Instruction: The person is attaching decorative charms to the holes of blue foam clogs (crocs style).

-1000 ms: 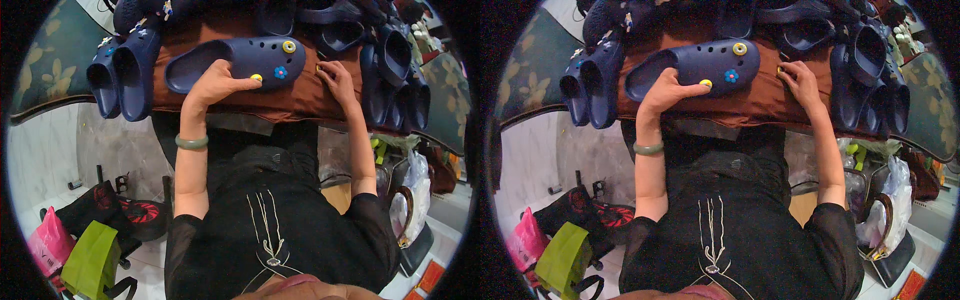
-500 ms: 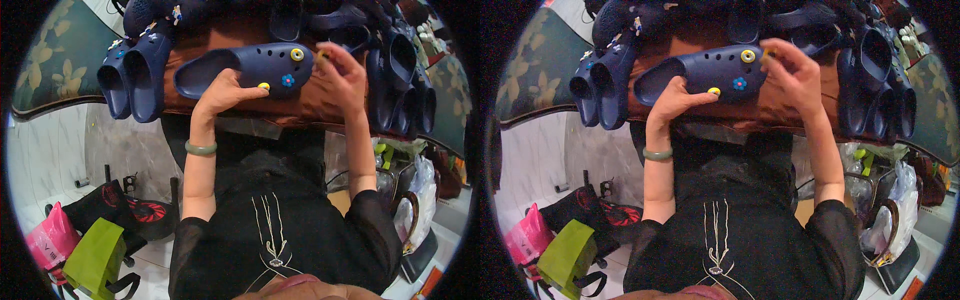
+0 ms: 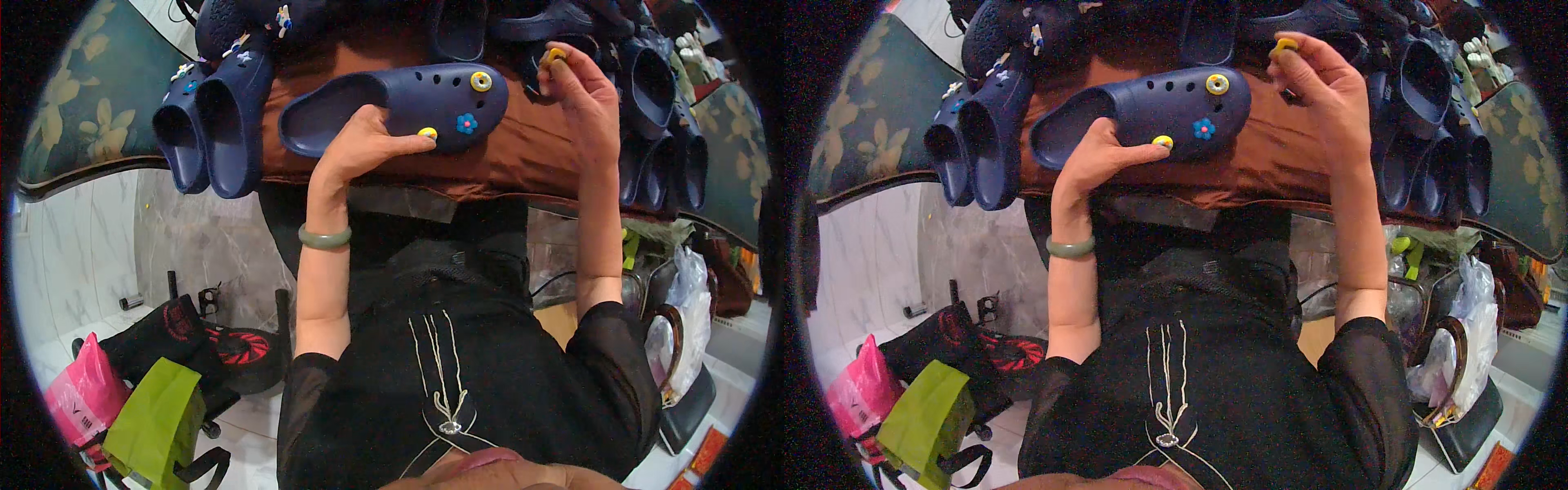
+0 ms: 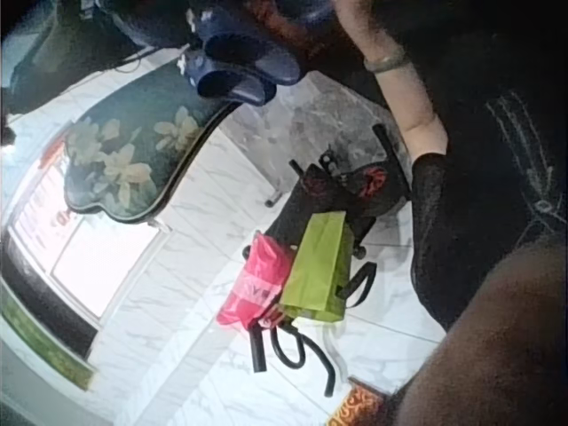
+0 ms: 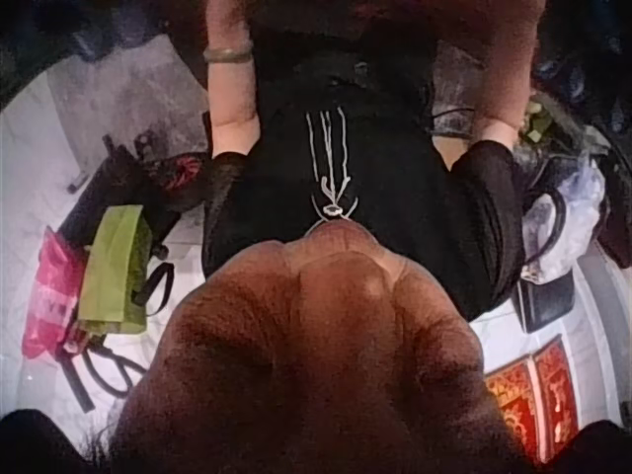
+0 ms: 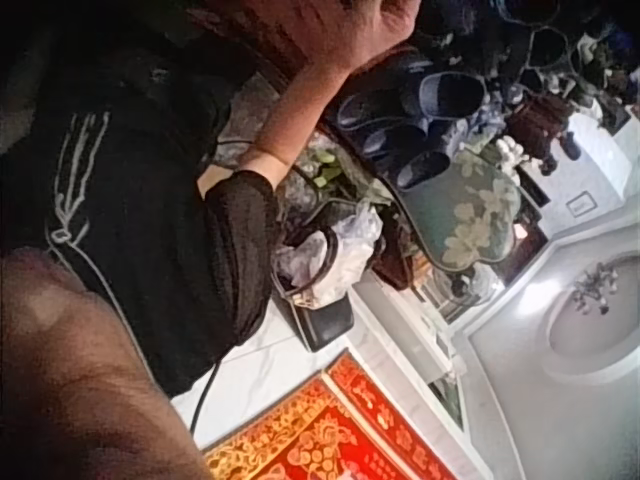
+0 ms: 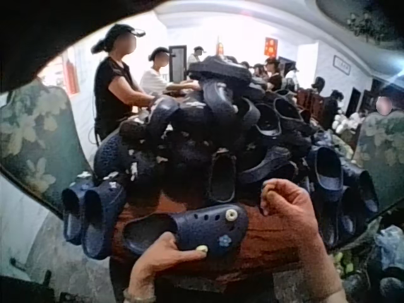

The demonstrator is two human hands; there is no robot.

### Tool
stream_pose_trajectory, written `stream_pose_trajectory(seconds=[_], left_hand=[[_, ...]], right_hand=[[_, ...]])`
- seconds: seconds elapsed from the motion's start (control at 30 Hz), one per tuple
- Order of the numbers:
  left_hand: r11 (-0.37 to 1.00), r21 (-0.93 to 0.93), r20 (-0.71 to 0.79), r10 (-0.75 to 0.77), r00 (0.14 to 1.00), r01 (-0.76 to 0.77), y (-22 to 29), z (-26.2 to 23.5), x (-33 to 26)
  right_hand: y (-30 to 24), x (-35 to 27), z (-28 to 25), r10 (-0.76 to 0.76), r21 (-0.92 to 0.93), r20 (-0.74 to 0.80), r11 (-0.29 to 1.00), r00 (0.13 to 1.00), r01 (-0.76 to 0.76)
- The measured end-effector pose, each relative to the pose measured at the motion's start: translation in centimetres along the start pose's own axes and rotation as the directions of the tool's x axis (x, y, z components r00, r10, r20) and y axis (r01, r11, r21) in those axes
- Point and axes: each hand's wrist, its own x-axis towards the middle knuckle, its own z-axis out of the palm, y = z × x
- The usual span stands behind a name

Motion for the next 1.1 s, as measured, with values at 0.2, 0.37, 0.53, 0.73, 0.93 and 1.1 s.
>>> stream_pose_trajectory(seconds=[0.2, 0.37, 0.53, 0.73, 0.93, 1.1], left_hand=[[0.999, -0.037, -0.039, -0.003, 0.999, 0.002, -0.2, 0.4, 0.0], [0.999, 0.029, -0.054, 0.024, 0.998, -0.023, -0.9, 0.2, 0.4], [0.997, -0.024, -0.106, 0.073, 0.992, -0.076, 0.5, 0.7, -0.1], [0.995, -0.092, -0.089, 0.031, 0.996, -0.039, 0.9, 0.7, 0.1], [0.971, 0.182, -0.166, -0.128, 0.978, 0.158, 1.4, 0.3, 0.6], [0.998, 0.047, -0.080, -0.042, 0.996, 0.046, 1.4, 0.2, 0.2]], right_hand=[[2.5, -2.3, 1.9, -0.209, -0.627, 0.137, 0.739, 0.968, 0.248], [5.4, -3.8, 3.4, -0.529, -0.815, 0.284, 0.306, 0.800, 0.492], [7.2, -5.0, 4.8, -0.584, -0.857, 0.229, 0.259, 0.779, 0.446], [7.7, -4.8, 4.5, -0.584, -0.820, 0.176, 0.358, 0.793, 0.446], [7.0, -3.2, 4.5, -0.599, -0.822, 0.163, 0.357, 0.784, 0.444], [6.3, 0.2, 6.5, -0.608, -0.803, 0.291, 0.265, 0.739, 0.534]])
